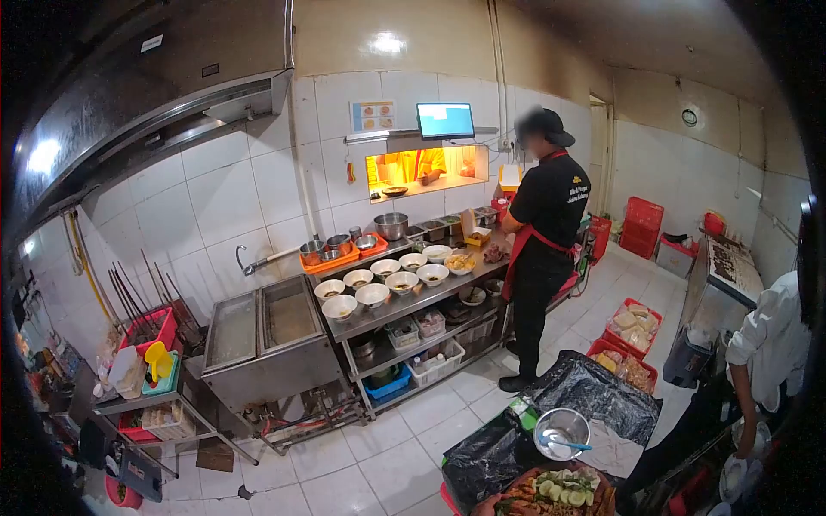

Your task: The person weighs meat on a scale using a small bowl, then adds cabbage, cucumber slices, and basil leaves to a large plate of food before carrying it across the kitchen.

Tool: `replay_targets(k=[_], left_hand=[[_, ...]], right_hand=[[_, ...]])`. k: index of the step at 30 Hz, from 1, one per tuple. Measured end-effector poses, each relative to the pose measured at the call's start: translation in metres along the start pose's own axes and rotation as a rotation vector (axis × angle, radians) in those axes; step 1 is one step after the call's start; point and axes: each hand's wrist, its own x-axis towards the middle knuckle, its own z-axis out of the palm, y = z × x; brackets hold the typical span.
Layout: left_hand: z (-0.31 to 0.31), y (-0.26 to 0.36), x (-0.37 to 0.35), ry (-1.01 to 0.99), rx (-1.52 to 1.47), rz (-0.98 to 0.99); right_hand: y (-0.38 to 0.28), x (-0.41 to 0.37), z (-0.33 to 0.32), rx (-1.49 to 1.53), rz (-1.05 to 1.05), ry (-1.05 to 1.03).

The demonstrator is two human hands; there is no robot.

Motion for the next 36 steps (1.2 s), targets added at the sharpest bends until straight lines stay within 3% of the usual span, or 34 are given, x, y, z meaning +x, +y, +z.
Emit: replay_targets(k=[5, 7, 8, 10, 14, 19, 24, 28, 33, 36], left_hand=[[-0.045, -0.029, 0.032, 0.034, -0.023, -0.060], [-0.032, -0.024, 0.016, 0.079, -0.093, -0.144], [-0.022, -0.018, 0.006, 0.118, -0.156, -0.222], [-0.016, -0.015, 0.000, 0.115, -0.204, -0.254], [-0.022, -0.018, 0.002, 0.118, -0.182, -0.263], [-0.021, -0.014, -0.003, 0.170, -0.128, -0.304], [-0.010, 0.000, -0.018, 0.070, -0.118, -0.331], [-0.011, -0.002, -0.018, 0.087, -0.089, -0.314], [-0.026, -0.018, -0.003, 0.136, -0.135, -0.292], [-0.037, -0.015, -0.006, 0.003, -0.034, -0.306]], right_hand=[[0.022, -0.005, 0.010, 0.021, -0.058, -0.027], [0.010, -0.007, 0.014, 0.961, 0.440, 0.166], [0.008, -0.005, 0.011, 0.954, 0.449, 0.168], [0.006, -0.001, 0.005, 0.047, -0.160, 0.031], [0.000, -0.003, 0.002, -0.013, -0.078, -0.069], [0.018, -0.010, 0.010, 0.075, 0.007, 0.006], [0.017, -0.005, 0.008, -0.149, -0.193, 0.036], [0.013, -0.006, 0.011, -0.078, -0.191, 0.108], [-0.006, -0.004, 0.006, -0.176, -0.173, 0.030], [0.008, -0.005, 0.010, -0.114, -0.243, 0.070]])
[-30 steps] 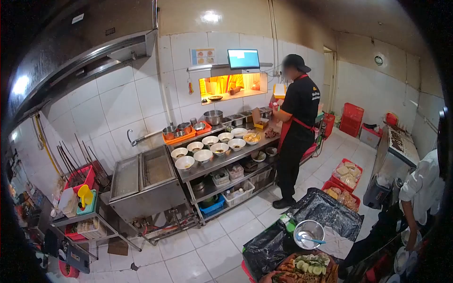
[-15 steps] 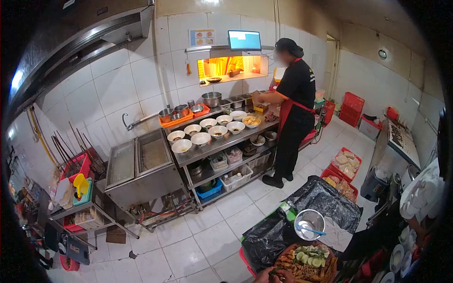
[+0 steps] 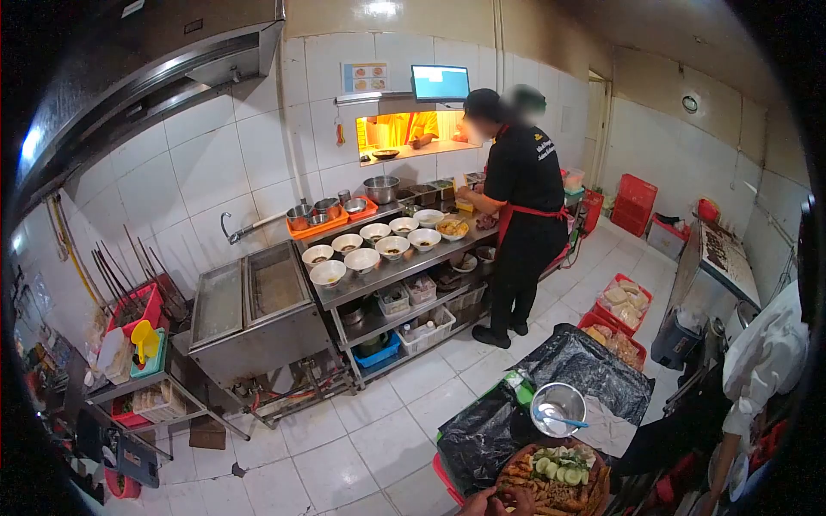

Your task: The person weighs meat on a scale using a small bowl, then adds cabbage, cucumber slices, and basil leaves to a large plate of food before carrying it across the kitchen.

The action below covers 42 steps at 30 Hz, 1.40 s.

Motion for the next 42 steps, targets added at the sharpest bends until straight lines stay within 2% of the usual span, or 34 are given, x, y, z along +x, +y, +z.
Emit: replay_targets(k=[1, 6, 8, 10, 12, 14, 21, 25, 27, 31, 34, 36, 37, 39, 42], left_hand=[[0.000, 0.000, 0.001, 0.018, 0.017, 0.020], [-0.021, -0.005, 0.025, -0.010, -0.013, 0.049], [-0.023, -0.002, 0.026, -0.061, -0.135, -0.025], [-0.021, -0.001, 0.023, -0.109, -0.096, 0.008], [-0.017, 0.001, 0.017, -0.156, -0.058, 0.037], [-0.012, 0.007, 0.009, -0.091, -0.022, 0.039], [-0.003, 0.015, -0.014, -0.144, -0.088, 0.022], [-0.012, 0.013, -0.008, -0.119, -0.064, 0.060], [-0.012, 0.014, -0.007, -0.116, -0.058, 0.073], [-0.009, 0.016, -0.011, -0.056, -0.066, 0.018], [-0.021, 0.009, 0.003, -0.031, -0.109, 0.030], [-0.020, 0.009, 0.001, -0.030, -0.133, 0.061], [-0.008, 0.013, -0.013, -0.025, -0.074, 0.064], [0.003, 0.018, -0.029, -0.020, -0.014, 0.068], [0.005, 0.021, -0.033, -0.036, -0.031, 0.051]], right_hand=[[-0.005, 0.003, 0.000, 0.000, -0.003, 0.001], [-0.035, 0.016, -0.004, -0.172, -0.361, 0.043], [-0.037, 0.015, -0.003, -0.164, -0.338, 0.029], [-0.040, 0.014, -0.002, -0.152, -0.319, 0.015], [-0.042, 0.011, -0.005, -0.190, -0.164, -0.103], [-0.040, 0.011, -0.004, -0.219, -0.197, -0.117], [-0.045, 0.015, 0.002, -0.171, -0.357, -0.072], [-0.049, 0.017, 0.003, -0.095, -0.341, -0.112], [-0.054, 0.016, -0.001, -0.034, -0.191, -0.217], [-0.042, 0.013, 0.001, -0.098, -0.271, -0.182], [-0.034, 0.009, 0.000, -0.133, -0.246, -0.244], [-0.029, 0.007, 0.001, -0.144, -0.147, -0.307], [-0.032, 0.008, 0.001, -0.144, -0.149, -0.306], [-0.039, 0.009, 0.000, -0.185, -0.280, -0.215], [-0.041, 0.006, -0.001, -0.093, -0.245, -0.221]])
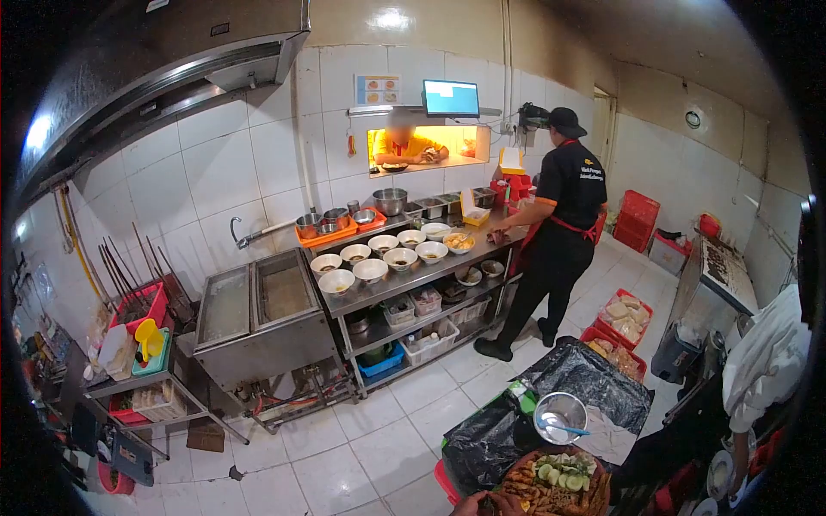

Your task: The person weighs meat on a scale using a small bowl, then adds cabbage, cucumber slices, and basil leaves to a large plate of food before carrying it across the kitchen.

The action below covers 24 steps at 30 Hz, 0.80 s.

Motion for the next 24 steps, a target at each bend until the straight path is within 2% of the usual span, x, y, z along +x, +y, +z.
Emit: replay_targets(k=[3, 4, 6, 7, 9, 12, 13, 15, 16, 18, 21, 23, 24], left_hand=[[-0.002, -0.001, 0.002, -0.008, -0.047, -0.050], [-0.001, -0.001, 0.002, 0.024, -0.041, -0.056], [-0.002, -0.001, 0.002, 0.055, -0.034, -0.063], [-0.004, -0.001, 0.003, 0.042, -0.020, -0.060], [-0.011, -0.006, 0.009, 0.028, -0.006, -0.060], [-0.021, -0.012, 0.021, 0.062, -0.073, -0.030], [-0.023, -0.012, 0.021, -0.016, -0.033, -0.032], [-0.025, -0.012, 0.020, -0.105, 0.013, -0.033], [-0.025, -0.013, 0.022, -0.101, 0.007, -0.037], [-0.028, -0.015, 0.023, -0.094, 0.004, -0.041], [-0.041, -0.024, 0.036, -0.119, 0.010, -0.030], [-0.041, -0.022, 0.040, -0.158, 0.001, 0.000], [-0.042, -0.023, 0.038, -0.139, -0.004, -0.081]], right_hand=[[0.032, -0.022, 0.017, 0.025, 0.125, 0.000], [0.026, -0.020, 0.015, 0.024, 0.126, 0.000], [0.010, -0.012, 0.006, 0.035, 0.267, -0.109], [0.010, -0.010, 0.005, 0.035, 0.268, -0.108], [0.010, -0.008, 0.004, -0.003, 0.072, -0.049], [-0.001, -0.003, -0.002, -0.054, 0.020, -0.025], [0.005, -0.006, -0.001, -0.055, 0.021, -0.023], [0.021, -0.014, 0.002, -0.164, -0.051, -0.151], [0.013, -0.012, -0.001, -0.166, -0.047, -0.148], [-0.008, -0.005, -0.010, 0.037, 0.091, -0.080], [0.038, -0.032, 0.005, 0.027, 0.121, -0.111], [0.031, -0.028, 0.001, 0.013, 0.095, -0.104], [0.026, -0.027, -0.003, -0.010, 0.075, -0.083]])
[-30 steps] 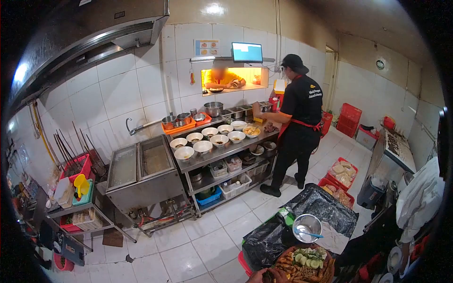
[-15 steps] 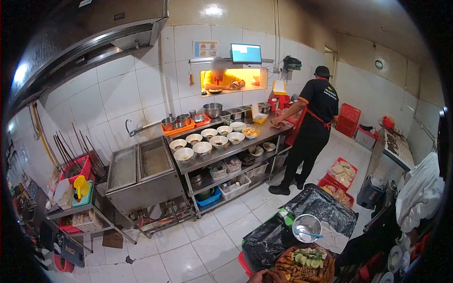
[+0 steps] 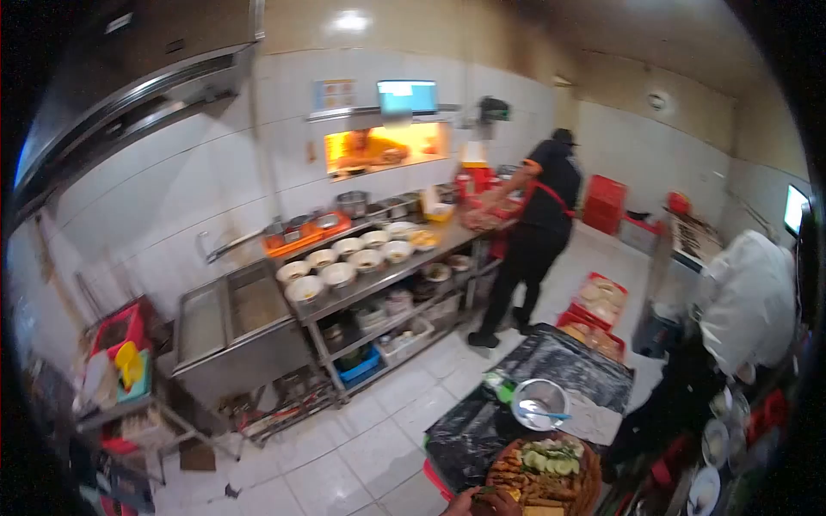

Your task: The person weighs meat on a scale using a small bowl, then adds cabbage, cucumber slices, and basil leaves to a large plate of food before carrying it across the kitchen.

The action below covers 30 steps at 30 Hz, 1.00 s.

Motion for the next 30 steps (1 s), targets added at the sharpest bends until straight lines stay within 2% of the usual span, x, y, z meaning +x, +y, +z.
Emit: replay_targets(k=[1, 2, 3, 4, 5, 6, 7, 8, 9, 10, 11, 13, 16, 17, 18, 19, 21, 22, 24, 27, 30], left_hand=[[0.026, 0.009, -0.018, 0.020, -0.014, -0.080], [0.016, 0.009, -0.016, -0.158, 0.069, 0.038], [0.008, 0.007, -0.007, -0.361, 0.133, 0.119], [0.014, 0.001, -0.013, 0.004, 0.761, 0.610], [0.010, 0.017, -0.010, 0.019, 0.354, 0.262], [0.052, 0.017, -0.029, 0.207, 0.190, 0.221], [0.036, 0.022, -0.014, 0.240, 0.191, 0.154], [0.015, 0.027, -0.001, 0.291, 0.177, 0.106], [0.010, 0.024, -0.019, 0.332, 0.179, 0.077], [0.023, 0.028, -0.028, 0.368, 0.167, 0.070], [0.031, 0.027, -0.027, 0.384, 0.145, 0.082], [-0.011, 0.026, -0.014, 0.289, 0.148, 0.087], [-0.012, 0.030, -0.025, 0.287, 0.111, 0.111], [-0.014, 0.031, -0.027, 0.261, 0.107, 0.139], [0.003, 0.037, -0.038, 0.299, 0.055, 0.141], [-0.011, 0.040, -0.034, 0.285, 0.089, 0.159], [-0.018, 0.051, -0.045, 0.249, 0.085, 0.194], [-0.020, 0.059, -0.054, 0.258, 0.058, 0.240], [-0.020, 0.072, -0.074, 0.336, 0.116, 0.178], [-0.065, 0.074, -0.080, 0.303, 0.031, 0.358], [-0.094, 0.080, -0.105, 0.306, 0.020, 0.434]], right_hand=[[-0.004, 0.001, -0.006, 0.038, 0.046, -0.040], [-0.008, 0.002, -0.017, 0.056, 0.128, -0.022], [-0.005, 0.022, -0.044, 0.070, 0.181, 0.096], [-0.001, 0.054, -0.093, 0.079, 0.222, 0.335], [0.009, 0.088, -0.160, 0.088, 0.239, 0.582], [0.007, 0.127, -0.246, 0.095, 0.205, 0.813], [-0.003, 0.152, -0.318, 0.132, 0.162, 0.965], [-0.020, 0.169, -0.373, 0.217, 0.128, 1.024], [-0.035, 0.179, -0.405, 0.320, 0.107, 1.022], [-0.049, 0.183, -0.410, 0.362, 0.081, 0.993], [-0.084, 0.188, -0.383, 0.218, 0.082, 1.128], [-0.092, 0.167, -0.332, 0.362, 0.044, 0.960], [-0.103, 0.146, -0.250, 0.274, 0.148, 0.786], [-0.088, 0.137, -0.228, 0.223, 0.171, 0.688], [-0.085, 0.134, -0.200, 0.246, 0.163, 0.664], [-0.082, 0.130, -0.174, 0.265, 0.161, 0.647], [-0.082, 0.121, -0.129, 0.351, 0.247, 0.471], [-0.073, 0.117, -0.106, 0.306, 0.214, 0.362], [-0.077, 0.114, -0.071, 0.261, 0.226, 0.156], [-0.092, 0.107, -0.019, 0.209, 0.227, -0.060], [-0.108, 0.104, 0.021, 0.150, 0.222, -0.282]])
